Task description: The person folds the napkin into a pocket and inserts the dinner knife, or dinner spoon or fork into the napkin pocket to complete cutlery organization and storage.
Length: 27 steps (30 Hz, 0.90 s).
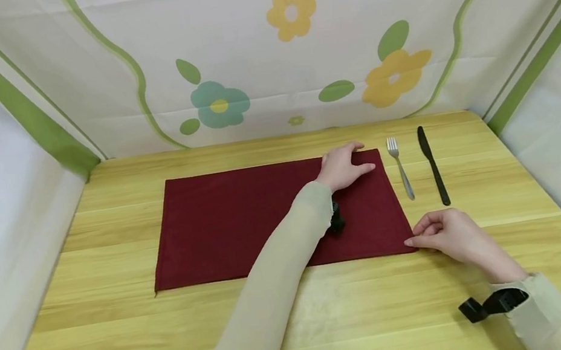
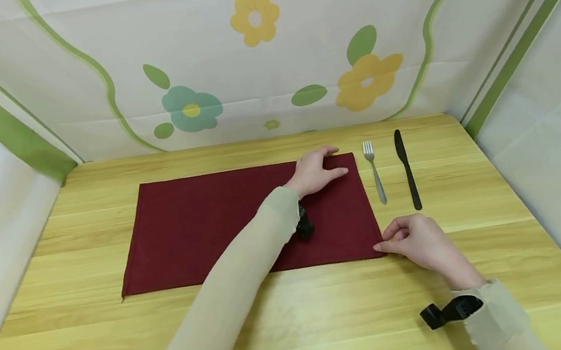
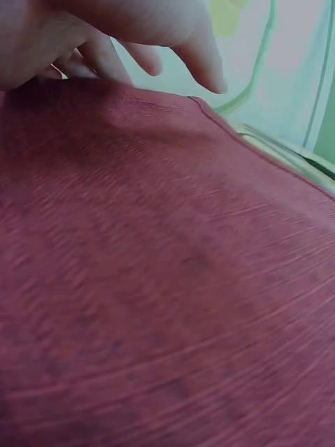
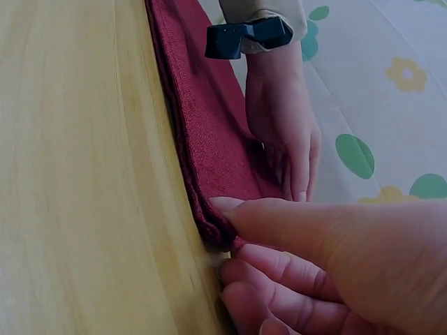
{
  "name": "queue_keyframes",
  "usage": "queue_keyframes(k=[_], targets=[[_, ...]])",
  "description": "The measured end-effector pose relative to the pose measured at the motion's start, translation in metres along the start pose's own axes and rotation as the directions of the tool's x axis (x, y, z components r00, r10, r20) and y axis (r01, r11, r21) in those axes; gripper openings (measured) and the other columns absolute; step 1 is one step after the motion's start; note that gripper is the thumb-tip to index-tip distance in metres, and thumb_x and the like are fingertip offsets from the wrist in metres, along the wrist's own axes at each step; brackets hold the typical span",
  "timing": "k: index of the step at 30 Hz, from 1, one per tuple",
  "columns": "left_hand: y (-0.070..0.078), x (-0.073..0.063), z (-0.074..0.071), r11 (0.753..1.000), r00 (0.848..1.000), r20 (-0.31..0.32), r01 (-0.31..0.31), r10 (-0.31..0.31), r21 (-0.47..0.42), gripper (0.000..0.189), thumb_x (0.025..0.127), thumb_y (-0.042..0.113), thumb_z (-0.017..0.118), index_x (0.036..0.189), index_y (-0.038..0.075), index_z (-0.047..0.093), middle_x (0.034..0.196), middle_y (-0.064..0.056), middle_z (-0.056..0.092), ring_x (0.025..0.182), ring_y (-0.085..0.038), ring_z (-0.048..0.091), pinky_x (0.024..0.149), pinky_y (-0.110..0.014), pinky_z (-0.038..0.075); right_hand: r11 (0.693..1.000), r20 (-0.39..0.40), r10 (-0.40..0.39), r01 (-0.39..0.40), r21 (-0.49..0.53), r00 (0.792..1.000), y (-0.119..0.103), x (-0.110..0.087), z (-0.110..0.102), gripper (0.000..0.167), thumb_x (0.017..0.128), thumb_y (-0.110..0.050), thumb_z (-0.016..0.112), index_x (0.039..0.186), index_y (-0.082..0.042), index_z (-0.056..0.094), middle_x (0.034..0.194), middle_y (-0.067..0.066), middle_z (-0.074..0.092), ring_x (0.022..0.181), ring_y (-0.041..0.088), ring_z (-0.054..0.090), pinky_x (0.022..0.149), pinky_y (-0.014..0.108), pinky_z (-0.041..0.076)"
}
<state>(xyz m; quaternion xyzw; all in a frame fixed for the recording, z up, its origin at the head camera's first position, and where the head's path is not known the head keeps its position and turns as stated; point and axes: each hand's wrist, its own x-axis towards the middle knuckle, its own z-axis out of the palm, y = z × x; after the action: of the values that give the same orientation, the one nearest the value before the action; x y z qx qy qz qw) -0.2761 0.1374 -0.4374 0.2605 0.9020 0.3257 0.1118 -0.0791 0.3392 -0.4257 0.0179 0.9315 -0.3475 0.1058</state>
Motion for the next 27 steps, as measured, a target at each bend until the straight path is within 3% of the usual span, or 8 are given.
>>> queue_keyframes(k=[6,11,15,18,24,27], targets=[[0.012,-0.001,-0.004,0.999,0.999,-0.028,-0.021,0.022,0.045,0.051,0.103,0.049,0.057,0.149,0.027,0.054,0.13,0.01,0.058,0.126,-0.017,0.043,0.087,-0.036,0.024,1.0,0.005,0.003,-0.003,0.016,1.0,-0.001,0.0,0.001,0.031,0.084,-0.034,0.086,0.089,-0.008,0.073,0.069,0.0,0.065,0.064,0.015,0.056,0.059,0.026,0.045],[0.019,-0.002,-0.01,0.996,0.996,-0.049,-0.077,0.079,0.038,0.031,0.104,0.043,0.058,0.13,0.032,0.07,0.12,0.014,0.062,0.115,-0.011,0.051,0.088,-0.034,0.026,0.999,0.008,0.007,-0.007,0.037,1.0,-0.001,0.001,0.001,0.031,0.084,-0.034,0.086,0.09,-0.006,0.072,0.069,0.002,0.065,0.063,0.015,0.056,0.058,0.026,0.045],[0.02,-0.003,-0.017,0.991,0.992,-0.059,-0.117,0.113,-0.072,0.019,0.103,0.033,0.063,0.118,0.028,0.073,0.115,0.015,0.066,0.109,-0.004,0.056,0.098,-0.029,0.03,0.999,0.014,0.001,-0.002,0.051,1.0,-0.001,0.0,0.0,0.034,0.084,-0.033,0.086,0.093,-0.004,0.069,0.069,0.003,0.064,0.06,0.015,0.055,0.056,0.027,0.046],[0.021,-0.004,-0.026,0.971,0.988,-0.058,-0.155,0.146,-0.181,0.016,0.102,0.022,0.066,0.117,0.022,0.072,0.112,0.012,0.068,0.106,-0.003,0.059,0.102,-0.024,0.033,0.998,0.007,-0.014,0.013,0.06,1.0,0.0,0.0,0.0,0.04,0.085,-0.029,0.086,0.101,-0.001,0.064,0.07,0.003,0.064,0.059,0.016,0.056,0.056,0.027,0.047],[0.025,-0.01,-0.05,0.926,0.978,-0.031,-0.204,0.205,-0.317,0.022,0.103,0.01,0.06,0.12,0.012,0.074,0.114,0.006,0.068,0.104,-0.006,0.06,0.089,-0.017,0.045,0.996,0.009,-0.045,0.044,0.083,0.999,0.0,-0.002,0.0,0.053,0.086,-0.025,0.086,0.119,0.004,0.057,0.078,0.003,0.068,0.065,0.015,0.059,0.06,0.027,0.047],[0.024,-0.013,-0.059,0.907,0.976,-0.042,-0.216,0.216,-0.361,0.021,0.102,0.007,0.058,0.115,0.008,0.074,0.111,0.004,0.068,0.101,-0.009,0.061,0.086,-0.018,0.046,0.995,0.036,-0.042,0.038,0.095,0.998,0.0,-0.002,0.0,0.045,0.09,-0.029,0.082,0.116,0.003,0.065,0.079,0.003,0.069,0.067,0.015,0.06,0.059,0.027,0.048]])
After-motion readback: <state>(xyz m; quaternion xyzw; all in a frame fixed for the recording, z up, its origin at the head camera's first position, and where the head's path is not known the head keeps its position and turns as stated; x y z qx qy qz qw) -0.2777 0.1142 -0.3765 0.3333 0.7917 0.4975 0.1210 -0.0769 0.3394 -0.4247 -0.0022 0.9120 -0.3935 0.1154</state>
